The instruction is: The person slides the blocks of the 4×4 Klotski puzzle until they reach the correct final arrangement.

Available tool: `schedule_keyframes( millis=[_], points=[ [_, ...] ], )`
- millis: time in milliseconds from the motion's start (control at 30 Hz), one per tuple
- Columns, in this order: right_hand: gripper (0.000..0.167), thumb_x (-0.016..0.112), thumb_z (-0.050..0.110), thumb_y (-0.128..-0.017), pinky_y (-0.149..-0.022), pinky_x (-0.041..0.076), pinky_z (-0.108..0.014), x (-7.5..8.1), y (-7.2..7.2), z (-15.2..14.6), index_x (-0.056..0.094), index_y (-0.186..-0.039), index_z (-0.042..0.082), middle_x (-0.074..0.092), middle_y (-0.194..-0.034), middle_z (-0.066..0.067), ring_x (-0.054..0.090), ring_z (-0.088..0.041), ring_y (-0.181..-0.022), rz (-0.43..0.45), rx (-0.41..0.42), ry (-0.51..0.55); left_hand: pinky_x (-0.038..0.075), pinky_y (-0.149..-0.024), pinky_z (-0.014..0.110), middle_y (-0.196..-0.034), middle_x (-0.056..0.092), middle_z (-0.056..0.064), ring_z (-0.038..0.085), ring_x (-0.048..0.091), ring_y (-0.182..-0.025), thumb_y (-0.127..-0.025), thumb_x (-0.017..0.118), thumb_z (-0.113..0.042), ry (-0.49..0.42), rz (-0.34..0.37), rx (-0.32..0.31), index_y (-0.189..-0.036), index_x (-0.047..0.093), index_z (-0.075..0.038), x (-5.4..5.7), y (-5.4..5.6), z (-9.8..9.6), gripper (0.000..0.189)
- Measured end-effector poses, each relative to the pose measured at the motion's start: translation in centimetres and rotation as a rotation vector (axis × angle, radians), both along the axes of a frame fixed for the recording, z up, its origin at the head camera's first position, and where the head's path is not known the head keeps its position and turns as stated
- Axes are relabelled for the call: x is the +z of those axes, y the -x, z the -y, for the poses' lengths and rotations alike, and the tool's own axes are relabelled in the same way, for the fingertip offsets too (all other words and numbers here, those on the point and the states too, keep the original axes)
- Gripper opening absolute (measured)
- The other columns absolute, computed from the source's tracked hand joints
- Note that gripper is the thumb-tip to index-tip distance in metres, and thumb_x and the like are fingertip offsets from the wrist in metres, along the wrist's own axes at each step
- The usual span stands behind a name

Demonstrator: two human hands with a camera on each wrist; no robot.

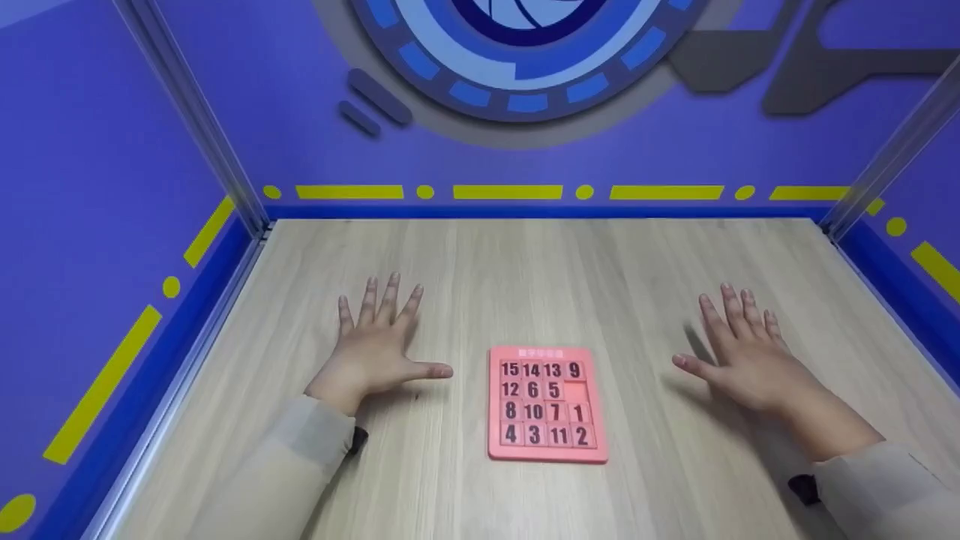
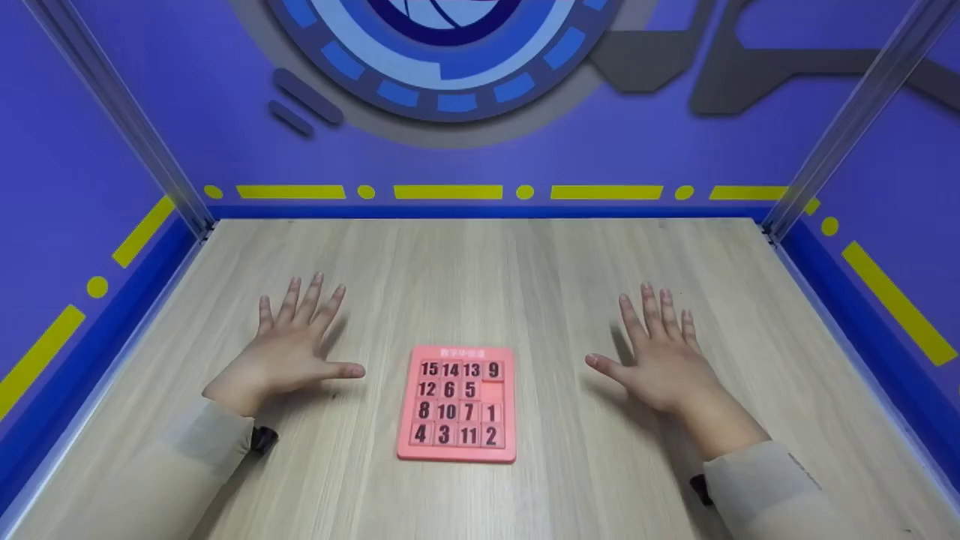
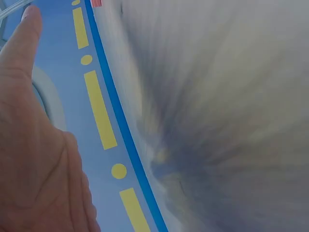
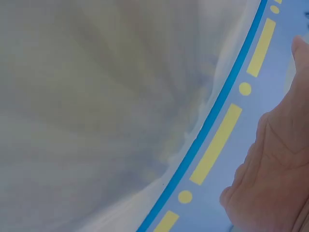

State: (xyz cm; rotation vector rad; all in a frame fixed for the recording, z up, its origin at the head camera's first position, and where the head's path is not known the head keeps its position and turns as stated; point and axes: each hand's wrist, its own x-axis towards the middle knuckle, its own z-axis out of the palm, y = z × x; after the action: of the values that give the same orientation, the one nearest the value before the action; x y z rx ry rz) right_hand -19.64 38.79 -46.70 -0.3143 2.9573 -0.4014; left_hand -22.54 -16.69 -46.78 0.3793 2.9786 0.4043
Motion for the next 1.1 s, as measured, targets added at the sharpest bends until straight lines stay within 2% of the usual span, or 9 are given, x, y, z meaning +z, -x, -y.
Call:
schedule_keyframes(
  millis=[233, 667, 933, 1100],
  points=[
    [0.12, 0.057, 0.079, -0.106, -0.138, -0.015, -0.08, 0.3, -0.2, 1.2, -0.001, -0.182, 0.007, -0.028, -0.187, -0.018, -0.023, -0.055, -0.172, 0.001, 0.015, 0.015, -0.017, -0.136, 0.082, -0.191, -0.015, 0.014, 0.048, -0.018, -0.176, -0.077, 0.078, -0.094, -0.017, 0.016, -0.054, -0.184, 0.007, -0.024, 0.1, -0.1, -0.6, 0.147],
    [0.119, 0.061, 0.078, -0.104, -0.142, -0.01, -0.075, 0.9, -0.9, 3.6, 0.005, -0.183, 0.011, -0.025, -0.189, -0.009, -0.018, -0.051, -0.175, 0.0, 0.078, 0.028, -0.009, -0.139, 0.081, -0.192, -0.01, 0.014, 0.047, -0.011, -0.178, -0.07, 0.082, -0.096, -0.011, 0.0, -0.139, -0.184, 0.006, -0.02, 0.4, -0.9, -2.7, 0.157],
    [0.118, 0.064, 0.077, -0.103, -0.145, -0.012, -0.064, 0.9, -0.9, 4.7, 0.009, -0.183, 0.011, -0.021, -0.19, -0.009, -0.016, -0.048, -0.176, -0.006, 0.107, 0.04, -0.004, -0.147, 0.061, -0.191, -0.012, 0.007, 0.031, -0.007, -0.18, -0.061, 0.089, -0.093, -0.095, -0.032, -0.216, -0.183, 0.005, -0.012, 0.6, -0.6, -3.6, 0.169],
    [0.118, 0.066, 0.077, -0.101, -0.145, -0.006, -0.066, 0.4, -1.4, 5.6, 0.011, -0.184, 0.014, -0.018, -0.191, -0.008, -0.014, -0.047, -0.177, 0.008, 0.116, 0.043, -0.001, -0.147, 0.059, -0.191, -0.013, 0.004, 0.029, -0.007, -0.179, -0.062, 0.091, -0.091, -0.123, -0.007, -0.274, -0.183, 0.002, -0.013, 0.2, -0.9, -4.1, 0.17]
  ],
)
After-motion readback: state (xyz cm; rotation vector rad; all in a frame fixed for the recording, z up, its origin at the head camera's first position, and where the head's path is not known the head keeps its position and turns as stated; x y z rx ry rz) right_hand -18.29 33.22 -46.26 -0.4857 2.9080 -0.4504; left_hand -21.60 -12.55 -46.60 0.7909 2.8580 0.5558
